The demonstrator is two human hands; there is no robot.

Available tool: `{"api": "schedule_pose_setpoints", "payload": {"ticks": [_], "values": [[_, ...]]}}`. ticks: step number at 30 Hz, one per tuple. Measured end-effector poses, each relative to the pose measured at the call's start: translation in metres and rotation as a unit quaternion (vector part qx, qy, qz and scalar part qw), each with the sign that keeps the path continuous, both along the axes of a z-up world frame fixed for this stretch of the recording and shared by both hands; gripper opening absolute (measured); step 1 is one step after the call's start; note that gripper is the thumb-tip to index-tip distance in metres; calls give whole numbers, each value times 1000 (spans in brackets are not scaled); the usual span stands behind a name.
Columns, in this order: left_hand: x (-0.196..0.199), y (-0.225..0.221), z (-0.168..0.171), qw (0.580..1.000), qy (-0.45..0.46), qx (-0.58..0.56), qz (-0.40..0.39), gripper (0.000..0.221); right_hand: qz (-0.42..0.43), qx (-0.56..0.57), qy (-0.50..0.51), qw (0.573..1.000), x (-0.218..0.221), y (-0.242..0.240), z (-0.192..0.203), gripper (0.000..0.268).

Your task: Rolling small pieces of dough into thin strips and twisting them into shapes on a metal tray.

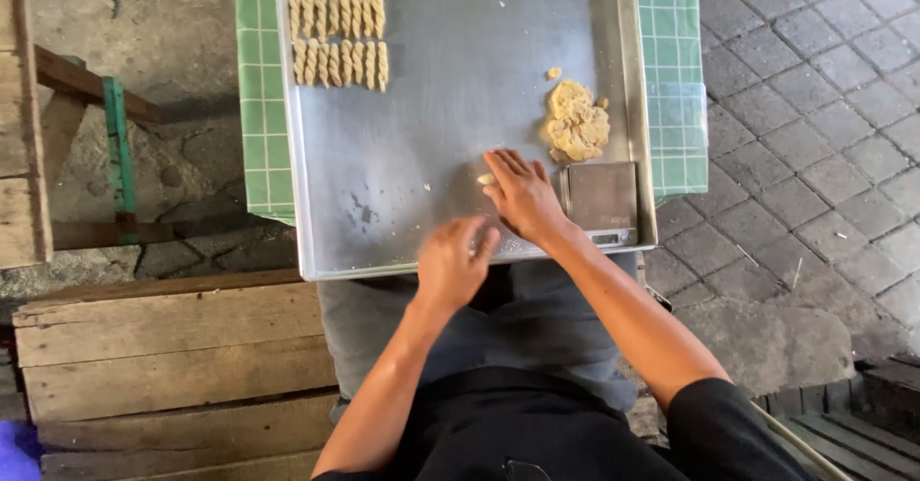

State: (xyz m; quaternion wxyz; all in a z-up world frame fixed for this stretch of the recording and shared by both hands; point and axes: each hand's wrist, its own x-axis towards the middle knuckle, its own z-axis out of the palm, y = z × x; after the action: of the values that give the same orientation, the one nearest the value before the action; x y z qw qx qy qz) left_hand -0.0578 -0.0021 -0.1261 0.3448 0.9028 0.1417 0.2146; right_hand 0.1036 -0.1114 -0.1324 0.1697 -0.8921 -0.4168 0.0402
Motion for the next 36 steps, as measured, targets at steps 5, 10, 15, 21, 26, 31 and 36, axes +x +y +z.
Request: {"api": "schedule_pose_setpoints", "payload": {"ticks": [5, 10, 15, 21, 26, 31, 36], "values": [[-9, -13, -4, 988, -17, 151, -40, 35, -36, 67, 15, 997, -14, 10, 36, 59], [-8, -13, -4, 985, -24, 170, -32, 40, -18, -11, 5, 1000, -24, 31, 29, 84], [-8, -12, 12, 986, -14, 161, -40, 40, -46, -108, 39, 992, 0, 65, 8, 99], [-9, -10, 14, 982, -11, 179, -50, 35, -87, -116, 34, 989, 65, 125, 27, 103], [-10, -10, 23, 982, -14, 182, -48, 38, -104, -132, 44, 985, 54, 118, 29, 102], [-8, -14, 7, 986, -21, 158, -44, 39, -64, -96, -1, 993, -7, 65, 7, 105], [-9, -13, 11, 986, -2, 158, -48, 45, -87, -172, 71, 979, 15, 89, 24, 99]]}}
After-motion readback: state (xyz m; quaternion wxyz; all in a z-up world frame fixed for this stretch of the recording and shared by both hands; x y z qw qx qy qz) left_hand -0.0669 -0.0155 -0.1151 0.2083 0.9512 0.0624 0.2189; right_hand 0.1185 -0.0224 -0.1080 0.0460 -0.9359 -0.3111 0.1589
